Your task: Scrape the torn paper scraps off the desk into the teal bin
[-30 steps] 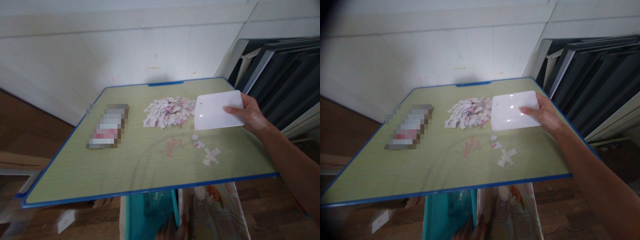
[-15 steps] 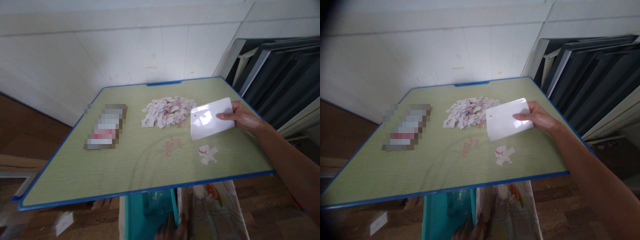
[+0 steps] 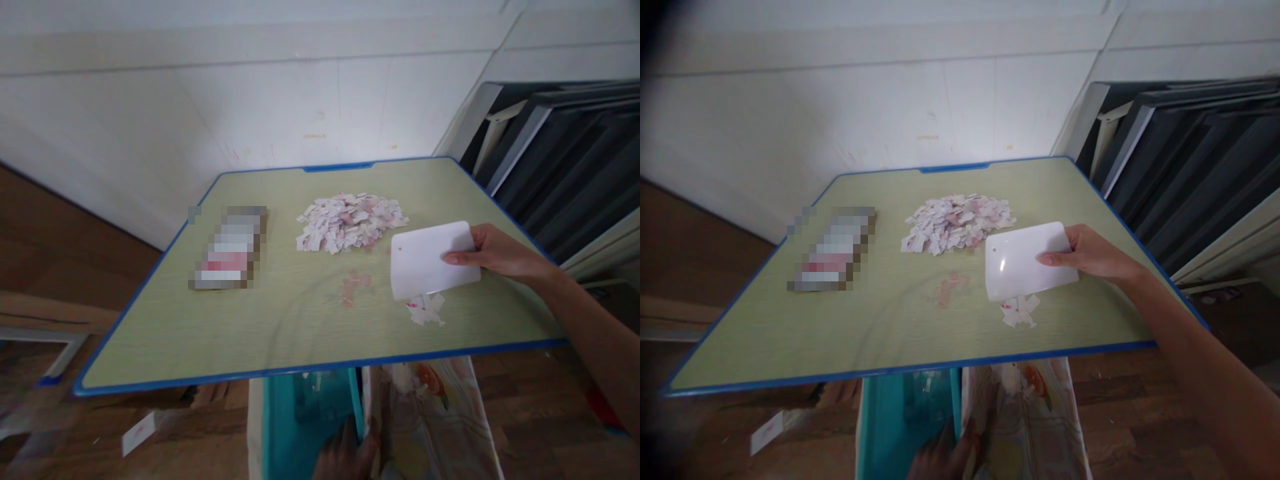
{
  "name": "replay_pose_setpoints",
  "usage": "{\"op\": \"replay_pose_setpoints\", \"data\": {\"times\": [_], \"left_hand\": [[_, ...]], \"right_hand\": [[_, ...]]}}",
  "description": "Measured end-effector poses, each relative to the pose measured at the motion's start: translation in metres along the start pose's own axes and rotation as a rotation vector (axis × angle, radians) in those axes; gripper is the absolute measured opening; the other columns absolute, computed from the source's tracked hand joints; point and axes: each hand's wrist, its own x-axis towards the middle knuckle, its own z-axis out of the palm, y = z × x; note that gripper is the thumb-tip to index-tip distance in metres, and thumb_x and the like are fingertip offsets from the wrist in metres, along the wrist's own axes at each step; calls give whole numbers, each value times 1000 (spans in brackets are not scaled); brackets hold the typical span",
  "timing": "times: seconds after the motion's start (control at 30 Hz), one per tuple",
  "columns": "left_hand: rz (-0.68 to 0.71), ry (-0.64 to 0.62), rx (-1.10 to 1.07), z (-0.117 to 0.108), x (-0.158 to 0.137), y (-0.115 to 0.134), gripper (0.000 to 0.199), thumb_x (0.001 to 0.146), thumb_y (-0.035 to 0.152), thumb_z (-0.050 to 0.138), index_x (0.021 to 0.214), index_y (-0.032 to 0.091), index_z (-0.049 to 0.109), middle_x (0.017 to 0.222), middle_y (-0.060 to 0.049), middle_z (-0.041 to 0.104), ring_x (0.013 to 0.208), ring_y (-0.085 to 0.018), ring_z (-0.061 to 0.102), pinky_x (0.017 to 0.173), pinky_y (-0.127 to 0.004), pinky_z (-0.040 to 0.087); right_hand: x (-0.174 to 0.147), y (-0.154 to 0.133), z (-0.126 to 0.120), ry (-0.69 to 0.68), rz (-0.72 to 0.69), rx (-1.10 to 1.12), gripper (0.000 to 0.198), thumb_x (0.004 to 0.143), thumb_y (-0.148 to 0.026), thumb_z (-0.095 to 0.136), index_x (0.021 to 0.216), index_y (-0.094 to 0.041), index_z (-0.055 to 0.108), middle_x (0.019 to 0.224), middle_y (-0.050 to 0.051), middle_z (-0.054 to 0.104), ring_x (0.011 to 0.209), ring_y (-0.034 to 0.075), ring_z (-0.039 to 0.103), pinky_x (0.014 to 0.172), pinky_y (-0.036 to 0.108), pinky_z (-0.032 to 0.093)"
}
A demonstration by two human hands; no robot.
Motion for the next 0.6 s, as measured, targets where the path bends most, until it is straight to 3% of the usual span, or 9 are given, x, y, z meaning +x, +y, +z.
{"op": "replay_pose_setpoints", "data": {"times": [0.17, 0.6], "left_hand": [[-3, -84, -2, -8, 3, 1, 63, 60, 3, 53, 115, 28, 36, 86, -5, 59, 64, -17, 57, 50, -24, 46], [-57, -149, -47, -6, 3, 1, 71, 59, 5, 53, 121, 30, 30, 90, -6, 58, 66, -18, 57, 53, -26, 47]], "right_hand": [[-18, 5, 6, 33, 45, -34, 21, 58, -28, 64, 77, -17, 65, 75, 2, 66, 63, 16, 58, 57, 27, 44], [-48, 2, 29, 168, 79, -24, 17, 57, -30, 65, 67, -16, 62, 63, -1, 63, 55, 13, 54, 50, 23, 40]]}}
